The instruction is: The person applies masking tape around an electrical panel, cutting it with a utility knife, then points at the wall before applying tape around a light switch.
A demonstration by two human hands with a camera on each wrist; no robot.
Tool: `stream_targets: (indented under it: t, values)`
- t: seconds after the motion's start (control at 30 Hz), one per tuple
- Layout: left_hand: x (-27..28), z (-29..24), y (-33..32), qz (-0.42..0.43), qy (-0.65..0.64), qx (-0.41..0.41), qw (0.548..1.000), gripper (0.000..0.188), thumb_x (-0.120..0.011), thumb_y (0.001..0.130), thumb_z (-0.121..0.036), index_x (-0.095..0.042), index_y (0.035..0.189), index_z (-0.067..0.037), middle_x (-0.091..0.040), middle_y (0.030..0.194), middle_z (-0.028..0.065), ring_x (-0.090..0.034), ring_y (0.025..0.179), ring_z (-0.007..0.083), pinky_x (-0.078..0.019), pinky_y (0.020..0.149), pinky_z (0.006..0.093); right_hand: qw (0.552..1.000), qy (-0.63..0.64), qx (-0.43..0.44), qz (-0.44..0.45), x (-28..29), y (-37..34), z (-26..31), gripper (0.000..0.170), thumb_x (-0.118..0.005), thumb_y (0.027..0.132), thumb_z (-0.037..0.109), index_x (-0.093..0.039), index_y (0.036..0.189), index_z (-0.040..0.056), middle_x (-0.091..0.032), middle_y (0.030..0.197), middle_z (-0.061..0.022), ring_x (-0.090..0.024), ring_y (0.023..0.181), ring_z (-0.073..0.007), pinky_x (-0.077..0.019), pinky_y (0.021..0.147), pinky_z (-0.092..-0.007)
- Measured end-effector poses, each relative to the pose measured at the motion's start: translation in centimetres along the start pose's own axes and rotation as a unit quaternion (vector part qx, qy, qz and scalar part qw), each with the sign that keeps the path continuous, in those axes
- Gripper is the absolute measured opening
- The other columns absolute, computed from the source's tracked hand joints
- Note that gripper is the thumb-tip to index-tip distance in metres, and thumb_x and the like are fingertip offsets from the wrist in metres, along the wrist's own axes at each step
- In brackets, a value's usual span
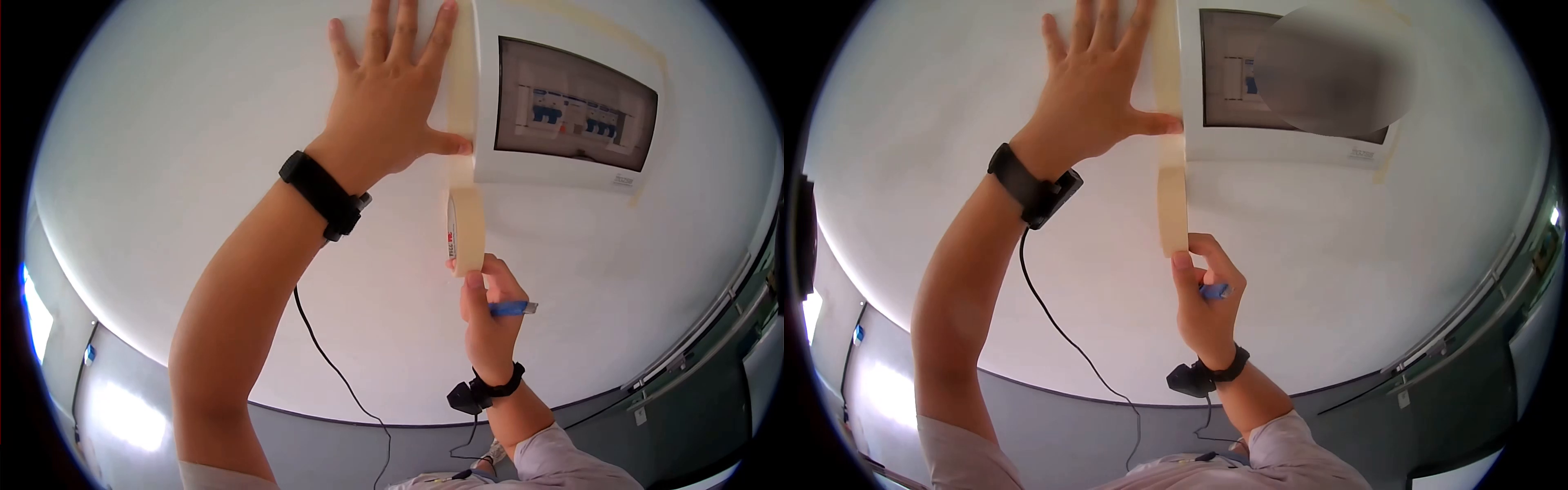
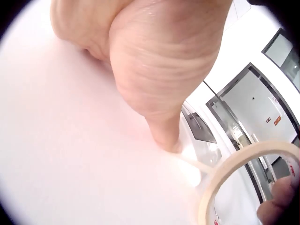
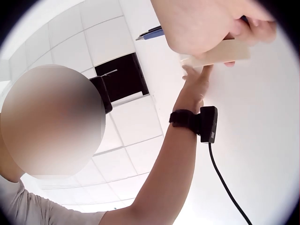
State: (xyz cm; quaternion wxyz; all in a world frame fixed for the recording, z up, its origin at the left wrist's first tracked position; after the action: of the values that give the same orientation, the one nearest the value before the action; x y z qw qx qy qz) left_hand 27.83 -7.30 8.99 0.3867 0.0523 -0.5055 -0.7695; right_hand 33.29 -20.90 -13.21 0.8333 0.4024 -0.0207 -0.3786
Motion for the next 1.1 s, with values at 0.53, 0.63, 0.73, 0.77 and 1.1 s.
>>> stream_targets:
  t: [0.53,0.63,0.73,0.77,1.1]
  values:
    - [0.5,-1.7,-1.7,0.017,0.018,0.008,1.0,0.152,-0.088,0.071,-0.075,-0.004,0.172,0.002,0.0,0.173,0.0419,0.004,0.162,0.0592,-0.0038,0.123,0.0807,0.989,0.137,-0.04,0.033,1.2,-1.0,0.8,0.039,-0.063,0.11,0.021,-0.06,0.142,-0.0016,-0.071,0.127,-0.009,-0.036,0.057,-0.0014,-0.029,0.053,-0.0217]
    - [1.2,-2.4,-2.2,0.101,-0.038,0.016,0.994,0.152,-0.088,0.071,-0.074,-0.004,0.172,0.002,0.002,0.174,0.0414,0.005,0.162,0.0587,-0.0032,0.124,0.0804,0.986,0.16,-0.041,0.033,1.2,0.2,-0.3,0.04,-0.063,0.11,0.022,-0.06,0.143,-0.0005,-0.07,0.132,-0.009,-0.033,0.056,-0.0018,-0.0283,0.052,-0.0223]
    - [0.2,-2.2,-2.4,0.035,0.004,0.013,0.999,0.15,-0.088,0.073,-0.073,-0.003,0.172,0.001,0.002,0.174,0.0408,0.006,0.163,0.0581,-0.0023,0.124,0.0802,0.985,0.143,-0.059,0.082,1.5,0.5,-1.9,0.039,-0.064,0.11,0.023,-0.062,0.141,-0.001,-0.07,0.132,-0.0075,-0.034,0.058,-0.0017,-0.0286,0.053,-0.0218]
    - [-0.1,-2.1,-2.7,0.036,0.004,0.012,0.999,0.15,-0.088,0.073,-0.073,-0.003,0.172,0.001,0.002,0.174,0.0408,0.006,0.163,0.0581,-0.0023,0.124,0.0802,0.989,0.111,-0.045,0.083,1.7,0.4,-2.2,0.038,-0.064,0.11,0.021,-0.062,0.14,-0.0013,-0.07,0.128,-0.006,-0.036,0.059,-0.0015,-0.0295,0.054,-0.0215]
    - [-0.8,-2.9,-3.1,-0.047,-0.07,0.009,0.996,0.142,-0.094,0.069,-0.061,-0.014,0.175,-0.01,-0.016,0.177,0.0307,-0.013,0.164,0.0518,-0.0166,0.124,0.0777,0.995,0.079,-0.04,0.036,1.3,0.1,-2.0,0.02,-0.067,0.108,0.009,-0.065,0.125,-0.0023,-0.068,0.11,-0.0043,-0.041,0.065,-0.0009,-0.0344,0.058,-0.0213]
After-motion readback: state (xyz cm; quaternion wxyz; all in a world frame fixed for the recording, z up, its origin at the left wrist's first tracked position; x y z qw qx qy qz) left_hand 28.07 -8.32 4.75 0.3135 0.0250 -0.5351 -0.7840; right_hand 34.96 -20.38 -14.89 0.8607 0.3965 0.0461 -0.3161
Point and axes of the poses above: each hand's wrist, its own y-axis towards the middle knuckle, its own x-axis out of the back of the hand, z = x × y, the point moved 5 cm from there along y, towards the middle knuckle
